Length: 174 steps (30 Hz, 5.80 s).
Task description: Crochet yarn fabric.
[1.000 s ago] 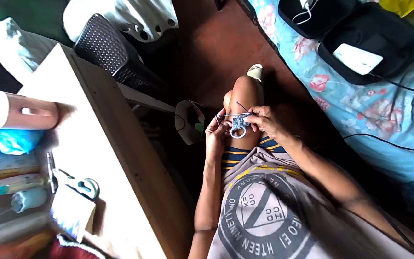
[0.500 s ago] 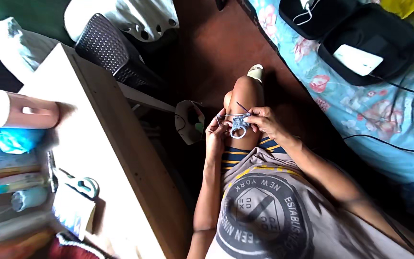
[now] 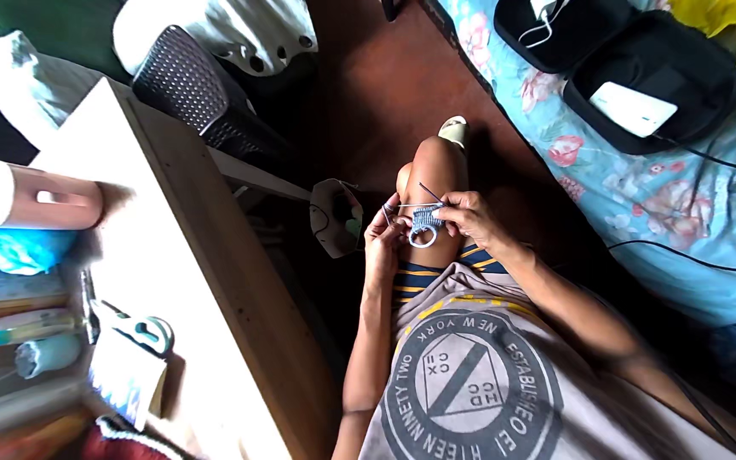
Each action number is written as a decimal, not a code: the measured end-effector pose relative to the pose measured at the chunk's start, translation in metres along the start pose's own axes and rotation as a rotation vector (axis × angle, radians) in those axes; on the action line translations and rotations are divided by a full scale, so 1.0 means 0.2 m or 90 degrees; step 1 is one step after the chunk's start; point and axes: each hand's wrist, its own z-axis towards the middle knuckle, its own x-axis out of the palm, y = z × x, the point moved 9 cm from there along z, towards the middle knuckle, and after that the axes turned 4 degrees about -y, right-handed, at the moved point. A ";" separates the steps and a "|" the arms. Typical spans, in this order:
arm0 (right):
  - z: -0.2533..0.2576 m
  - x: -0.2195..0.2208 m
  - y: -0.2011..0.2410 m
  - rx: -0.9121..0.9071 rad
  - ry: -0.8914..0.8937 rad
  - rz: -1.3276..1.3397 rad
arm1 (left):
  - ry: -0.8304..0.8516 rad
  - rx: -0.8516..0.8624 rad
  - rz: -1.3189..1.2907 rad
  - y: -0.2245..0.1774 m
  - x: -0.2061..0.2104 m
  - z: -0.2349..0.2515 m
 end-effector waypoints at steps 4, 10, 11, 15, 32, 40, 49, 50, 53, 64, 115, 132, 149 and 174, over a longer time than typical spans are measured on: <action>0.00 0.00 0.00 -0.003 -0.004 0.003 | 0.003 0.003 -0.001 0.00 0.00 0.00; -0.05 -0.03 -0.04 -0.003 0.015 -0.014 | 0.006 0.006 0.014 0.00 0.00 0.00; -0.05 -0.03 -0.04 -0.004 0.013 -0.015 | 0.005 0.006 0.013 0.00 0.00 0.00; -0.05 -0.03 -0.04 -0.008 0.015 -0.010 | 0.008 0.005 0.006 0.00 0.00 0.00; -0.05 -0.02 -0.03 0.018 0.045 -0.022 | 0.043 0.074 0.092 -0.06 0.08 -0.07; -0.05 -0.04 0.00 0.003 0.014 -0.002 | 0.099 0.029 0.088 -0.08 0.18 -0.11; -0.09 -0.01 0.07 -0.004 0.025 0.053 | 0.093 -0.016 0.030 -0.06 0.22 -0.13; -0.10 -0.01 0.09 -0.026 0.017 0.030 | 0.094 -0.001 0.038 -0.08 0.23 -0.14; -0.12 -0.01 0.14 -0.076 0.007 -0.028 | 0.069 0.055 0.054 -0.14 0.25 -0.15; -0.16 0.03 0.18 0.051 0.156 0.149 | -0.024 -0.037 -0.143 -0.12 0.26 -0.22; -0.19 0.02 0.35 0.122 0.340 -0.139 | 0.136 0.024 -0.042 -0.15 0.34 -0.31; -0.17 -0.04 0.38 -0.010 0.284 -0.223 | 0.222 -0.038 -0.013 -0.11 0.39 -0.34; -0.26 -0.08 0.34 0.084 0.226 -0.092 | 0.204 0.006 0.023 -0.13 0.39 -0.33; -0.39 -0.03 0.12 0.126 0.063 0.267 | 0.161 -0.036 -0.115 -0.09 0.35 -0.29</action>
